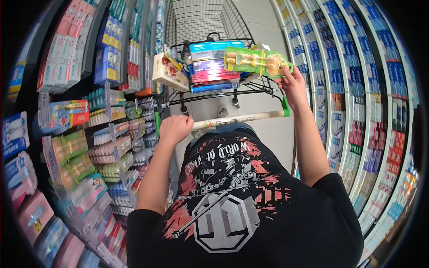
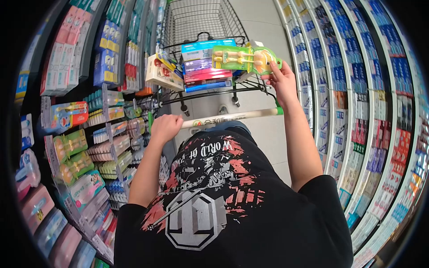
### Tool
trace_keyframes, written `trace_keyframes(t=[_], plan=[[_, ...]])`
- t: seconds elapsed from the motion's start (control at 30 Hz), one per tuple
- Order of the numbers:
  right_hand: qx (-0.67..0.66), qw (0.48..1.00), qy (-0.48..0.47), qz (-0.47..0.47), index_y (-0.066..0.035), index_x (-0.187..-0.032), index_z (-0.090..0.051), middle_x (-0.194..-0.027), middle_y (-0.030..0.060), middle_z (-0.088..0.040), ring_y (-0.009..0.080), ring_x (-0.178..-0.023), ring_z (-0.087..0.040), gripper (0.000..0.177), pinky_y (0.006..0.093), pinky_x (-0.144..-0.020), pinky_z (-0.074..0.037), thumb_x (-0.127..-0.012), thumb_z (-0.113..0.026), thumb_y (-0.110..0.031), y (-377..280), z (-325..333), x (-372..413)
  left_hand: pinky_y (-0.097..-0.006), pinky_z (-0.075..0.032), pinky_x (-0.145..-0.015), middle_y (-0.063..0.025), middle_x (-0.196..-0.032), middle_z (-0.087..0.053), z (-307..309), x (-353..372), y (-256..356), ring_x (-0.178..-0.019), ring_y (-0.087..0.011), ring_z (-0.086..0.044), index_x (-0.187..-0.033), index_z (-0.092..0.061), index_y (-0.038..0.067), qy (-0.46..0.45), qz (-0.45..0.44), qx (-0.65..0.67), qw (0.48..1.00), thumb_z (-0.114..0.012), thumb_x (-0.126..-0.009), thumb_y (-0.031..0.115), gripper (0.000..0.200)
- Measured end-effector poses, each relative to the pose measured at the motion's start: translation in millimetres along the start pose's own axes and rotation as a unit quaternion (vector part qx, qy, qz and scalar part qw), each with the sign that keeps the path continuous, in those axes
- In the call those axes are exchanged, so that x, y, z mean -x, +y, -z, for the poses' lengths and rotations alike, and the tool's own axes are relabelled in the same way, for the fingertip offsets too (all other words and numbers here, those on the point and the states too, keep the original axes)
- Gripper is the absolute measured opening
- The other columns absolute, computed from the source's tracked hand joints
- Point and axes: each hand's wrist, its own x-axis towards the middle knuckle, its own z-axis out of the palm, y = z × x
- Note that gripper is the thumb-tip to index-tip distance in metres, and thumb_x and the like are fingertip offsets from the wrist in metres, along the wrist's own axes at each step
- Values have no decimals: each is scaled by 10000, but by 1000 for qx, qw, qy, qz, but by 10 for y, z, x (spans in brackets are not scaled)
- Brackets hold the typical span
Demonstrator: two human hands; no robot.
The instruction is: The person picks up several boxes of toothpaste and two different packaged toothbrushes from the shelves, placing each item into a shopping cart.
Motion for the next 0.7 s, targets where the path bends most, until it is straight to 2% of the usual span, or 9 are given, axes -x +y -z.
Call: trace_keyframes(t=[0.13,0.2,0.27,0.3,0.37,0.4,0.47,0.5,0.7], plan=[[104,975,-170,101,-35,-1352,-560,-1117,80,-711,150,-918,-725,341,256,-692,-558,-1049,-598,-188,-230,-437,-219,-516,-559,-756,-203,-801,-719,-10,4,3,-779,-419,-700,-847,-788,107,9,21,0,1000,-468,-980,422,469],[175,937,-270,138,-61,-1289,-617,-1084,51,-707,141,-996,-696,269,281,-733,-569,-1034,-597,-144,-362,-763,-343,-513,-556,-737,-195,-793,-719,-20,10,-5,-770,-411,-699,-835,-786,103,26,10,7,1000,-482,-973,440,474],[340,827,-367,256,-32,-1230,-641,-1139,79,-710,201,-975,-700,233,331,-769,-562,-1017,-599,-118,-563,-1178,-426,-516,-553,-732,-201,-781,-710,-20,7,-9,-764,-416,-693,-833,-785,107,30,21,10,999,-489,-972,440,467],[341,822,-377,257,-32,-1230,-641,-1139,79,-710,201,-975,-700,233,331,-769,-562,-1017,-599,-118,-616,-1404,-493,-519,-551,-726,-206,-770,-702,-25,4,-10,-758,-421,-688,-830,-784,110,29,21,7,999,-496,-971,439,460],[402,633,-507,426,-34,-1178,-661,-1105,125,-706,299,-980,-687,218,402,-829,-547,-977,-616,-105,-639,-1855,-646,-516,-549,-717,-196,-755,-701,-47,12,-8,-746,-413,-688,-814,-780,110,43,24,14,999,-504,-965,438,455],[401,627,-515,426,-34,-1178,-661,-1105,125,-706,299,-980,-687,218,402,-829,-547,-977,-616,-105,-589,-2053,-717,-512,-548,-708,-186,-741,-700,-62,15,-19,-734,-406,-688,-798,-777,110,54,17,12,998,-513,-960,437,450],[445,540,-594,396,-49,-1192,-655,-1100,168,-693,377,-1009,-654,248,450,-881,-524,-953,-628,-106,-469,-2402,-836,-509,-546,-698,-179,-728,-697,-134,2,-51,-724,-401,-688,-781,-771,109,66,19,13,998,-523,-952,433,443],[442,537,-599,397,-49,-1192,-655,-1100,168,-693,377,-1009,-654,248,450,-881,-524,-953,-628,-106,-393,-2552,-869,-506,-543,-687,-172,-715,-695,-162,-2,-69,-713,-395,-687,-764,-765,109,75,14,9,997,-533,-945,430,436],[592,378,-646,300,-142,-1280,-644,-1140,162,-706,362,-1114,-661,321,487,-925,-512,-963,-657,-188,199,-3055,-994,-496,-542,-673,-155,-706,-699,-171,52,-45,-703,-379,-690,-729,-755,111,96,25,23,995,-547,-928,421,423]])
